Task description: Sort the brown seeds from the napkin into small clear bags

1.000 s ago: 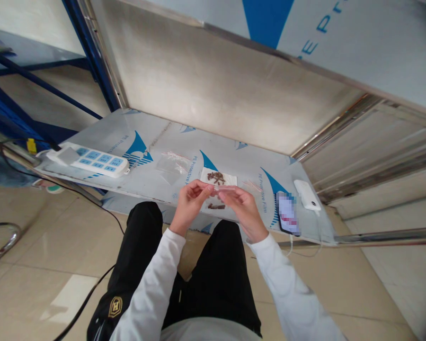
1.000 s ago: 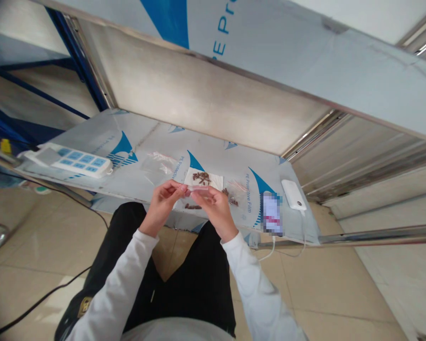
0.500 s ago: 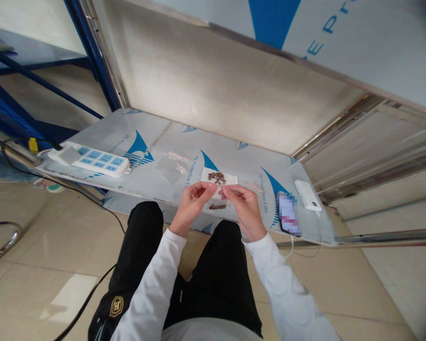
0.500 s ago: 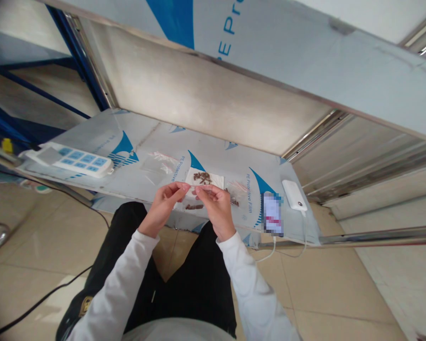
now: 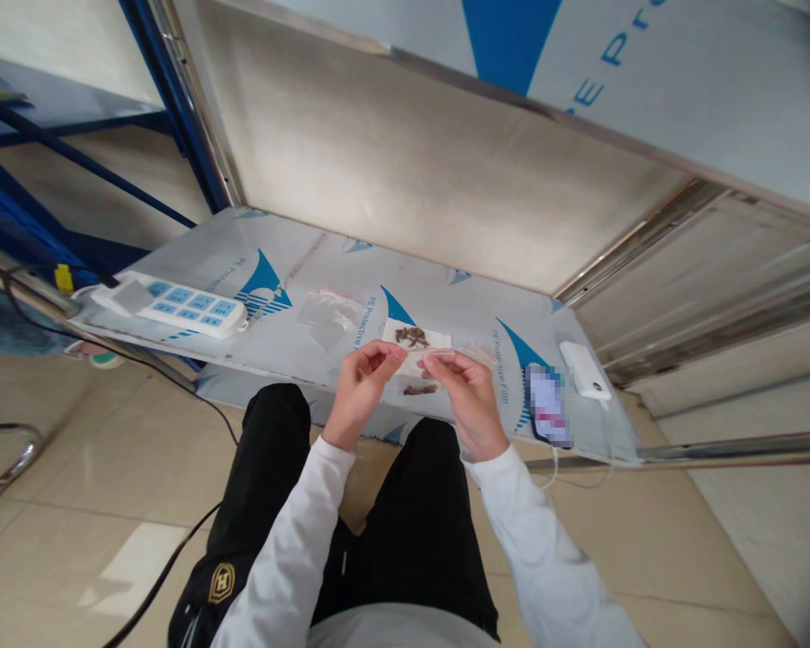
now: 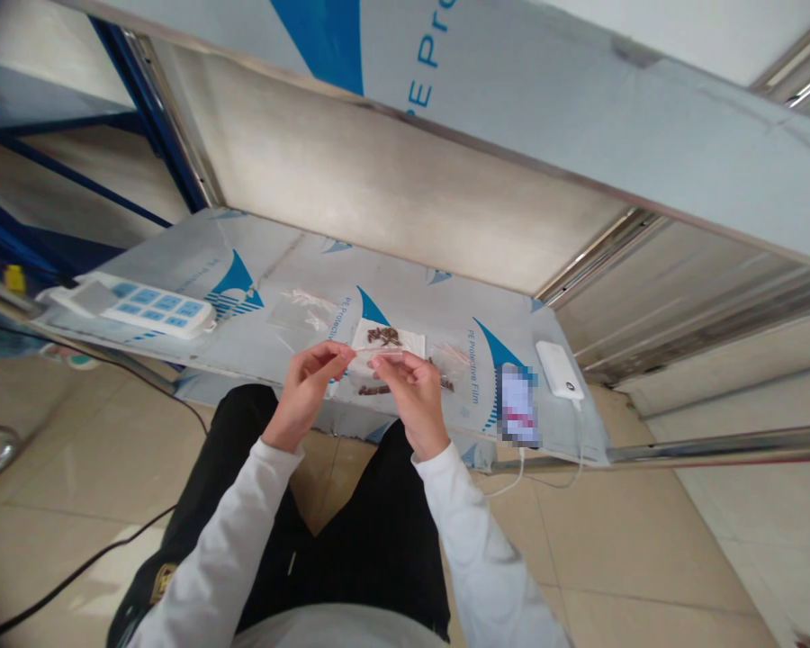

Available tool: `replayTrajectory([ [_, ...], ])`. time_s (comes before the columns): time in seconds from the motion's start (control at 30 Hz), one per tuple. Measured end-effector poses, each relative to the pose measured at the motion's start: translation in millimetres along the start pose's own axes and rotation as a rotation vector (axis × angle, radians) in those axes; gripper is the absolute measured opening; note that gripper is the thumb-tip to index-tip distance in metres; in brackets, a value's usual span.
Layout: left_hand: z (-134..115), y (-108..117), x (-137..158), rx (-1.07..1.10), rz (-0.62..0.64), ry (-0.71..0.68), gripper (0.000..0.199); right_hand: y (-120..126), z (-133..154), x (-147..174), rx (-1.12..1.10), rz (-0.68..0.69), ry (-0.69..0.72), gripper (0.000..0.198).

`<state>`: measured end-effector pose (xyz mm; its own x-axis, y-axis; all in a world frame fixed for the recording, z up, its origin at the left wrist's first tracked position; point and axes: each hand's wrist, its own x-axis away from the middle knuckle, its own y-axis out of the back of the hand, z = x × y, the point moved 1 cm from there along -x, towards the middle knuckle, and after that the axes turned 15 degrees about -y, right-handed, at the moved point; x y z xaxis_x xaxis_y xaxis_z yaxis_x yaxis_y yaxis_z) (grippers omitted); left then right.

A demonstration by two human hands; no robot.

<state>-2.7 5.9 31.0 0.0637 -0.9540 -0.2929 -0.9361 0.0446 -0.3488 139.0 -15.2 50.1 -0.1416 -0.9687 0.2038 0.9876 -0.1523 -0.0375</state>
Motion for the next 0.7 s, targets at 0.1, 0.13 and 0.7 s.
replayTrajectory([
  [0.1,-0.5,-0.7,0.1,-0.005,-0.022,-0.009,0.015,-0.3,4.1,1.2,0.005,0.018,-0.017,0.018],
  [0.13,-0.9,-0.9,0.2,-0.015,-0.027,-0.011,0.015,0.0,4.8,1.4,0.009,0.017,-0.021,0.018],
  [0.7,-18.6,12.7,-2.3,-0.077,0.097,0.058,0.011,14.7,17.7,7.1,0.280,0.116,-0.049,0.032],
])
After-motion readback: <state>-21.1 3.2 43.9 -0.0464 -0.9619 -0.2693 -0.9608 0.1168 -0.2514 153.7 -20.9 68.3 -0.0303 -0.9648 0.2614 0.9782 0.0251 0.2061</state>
